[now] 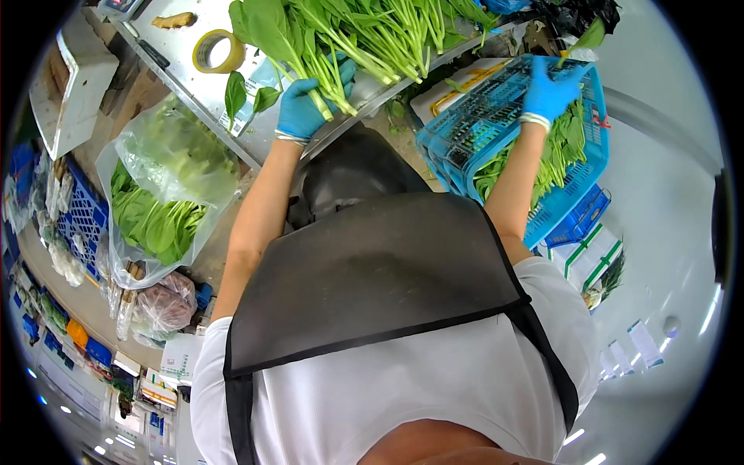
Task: The person takes bundles of leafy greens from a crate, removes individual yellowed or damaged leaves by hand, and places the sorted greens into plastic bags on a table or back into a crate.
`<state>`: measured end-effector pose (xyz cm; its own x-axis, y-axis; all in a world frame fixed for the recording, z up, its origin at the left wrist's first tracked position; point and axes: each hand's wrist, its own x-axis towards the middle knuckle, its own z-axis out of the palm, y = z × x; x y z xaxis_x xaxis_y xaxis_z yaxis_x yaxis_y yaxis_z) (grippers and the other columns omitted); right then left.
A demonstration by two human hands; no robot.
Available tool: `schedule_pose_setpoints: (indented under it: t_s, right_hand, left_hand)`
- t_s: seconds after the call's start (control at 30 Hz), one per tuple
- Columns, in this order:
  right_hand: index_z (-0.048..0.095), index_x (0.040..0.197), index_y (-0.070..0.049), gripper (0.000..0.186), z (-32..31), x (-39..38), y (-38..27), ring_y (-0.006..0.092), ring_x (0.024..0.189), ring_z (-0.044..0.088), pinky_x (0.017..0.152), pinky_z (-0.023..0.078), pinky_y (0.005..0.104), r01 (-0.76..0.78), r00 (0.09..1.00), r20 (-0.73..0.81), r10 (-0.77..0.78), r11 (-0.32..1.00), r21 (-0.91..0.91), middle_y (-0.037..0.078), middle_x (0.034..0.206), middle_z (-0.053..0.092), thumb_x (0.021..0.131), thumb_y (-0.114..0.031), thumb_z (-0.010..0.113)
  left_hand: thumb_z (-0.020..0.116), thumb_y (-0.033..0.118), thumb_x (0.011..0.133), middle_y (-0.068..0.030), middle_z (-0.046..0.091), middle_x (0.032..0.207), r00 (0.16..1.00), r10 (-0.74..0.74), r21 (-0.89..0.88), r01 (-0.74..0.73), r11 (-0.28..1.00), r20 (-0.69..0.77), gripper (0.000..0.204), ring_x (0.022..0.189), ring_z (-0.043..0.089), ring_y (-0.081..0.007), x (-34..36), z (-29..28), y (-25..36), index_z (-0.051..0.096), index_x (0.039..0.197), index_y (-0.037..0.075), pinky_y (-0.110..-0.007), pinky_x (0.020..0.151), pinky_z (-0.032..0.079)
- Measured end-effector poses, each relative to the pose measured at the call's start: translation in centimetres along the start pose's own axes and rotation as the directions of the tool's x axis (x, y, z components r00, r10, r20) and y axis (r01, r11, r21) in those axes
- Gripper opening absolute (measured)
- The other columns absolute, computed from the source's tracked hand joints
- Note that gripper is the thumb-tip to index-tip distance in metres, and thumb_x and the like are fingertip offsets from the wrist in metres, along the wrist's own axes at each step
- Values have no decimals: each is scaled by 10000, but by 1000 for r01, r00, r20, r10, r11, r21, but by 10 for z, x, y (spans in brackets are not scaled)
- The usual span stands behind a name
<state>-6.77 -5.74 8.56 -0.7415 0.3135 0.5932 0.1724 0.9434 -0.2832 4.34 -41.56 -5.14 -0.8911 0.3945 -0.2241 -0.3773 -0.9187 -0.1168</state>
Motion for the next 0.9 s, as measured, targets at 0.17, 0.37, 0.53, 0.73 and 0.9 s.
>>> schedule_pose_setpoints:
  t_s: [0.17, 0.37, 0.53, 0.73, 0.9]
  right_hand:
    - [614, 1223, -57, 447, -9, -107, -84, 167, 889, 628, 806, 509, 307, -594, 353, 905, -238, 690, 413, 72, 1047, 676, 869, -319, 693]
    - [590, 1250, -69, 492, 3, -156, -137, 143, 752, 619, 724, 514, 300, -160, 228, 904, -362, 902, 402, 63, 836, 645, 856, -342, 699]
    - [594, 1240, -19, 374, 8, -116, -128, 77, 653, 513, 584, 435, 228, -839, 77, 922, -379, 475, 265, 2, 817, 586, 935, -234, 614]
    - [609, 1207, -1, 314, -4, -57, -109, 83, 603, 424, 588, 379, 234, -977, 195, 831, -520, -33, 209, -11, 690, 488, 944, -167, 567]
    - [602, 1218, 2, 323, -4, -62, -118, 86, 603, 479, 576, 417, 231, -921, 275, 870, -409, 149, 361, -14, 666, 487, 946, -168, 569]
  left_hand:
    - [493, 69, 800, -249, 334, 1481, 999, -39, -33, 38, 999, -22, 692, 1366, 360, -373, -2, -6, -1, 285, 1450, -43, -490, 1129, 306]
    - [473, 92, 839, -245, 394, 1445, 991, -77, 33, 81, 996, -109, 618, 1325, 402, -391, 0, -11, 1, 327, 1419, -62, -510, 1127, 297]
    - [489, 110, 835, -281, 413, 1413, 970, -135, -86, 120, 989, -202, 605, 1258, 461, -406, -11, -25, 6, 343, 1390, -80, -519, 1091, 347]
    - [487, 45, 845, -212, 404, 1450, 993, -53, 9, 54, 998, -102, 574, 1290, 454, -336, -13, -10, -4, 369, 1405, 9, -506, 1063, 384]
    - [487, 40, 852, -213, 346, 1485, 992, -107, 43, 110, 993, -59, 594, 1353, 381, -359, -2, 20, -10, 350, 1429, 42, -486, 1093, 359]
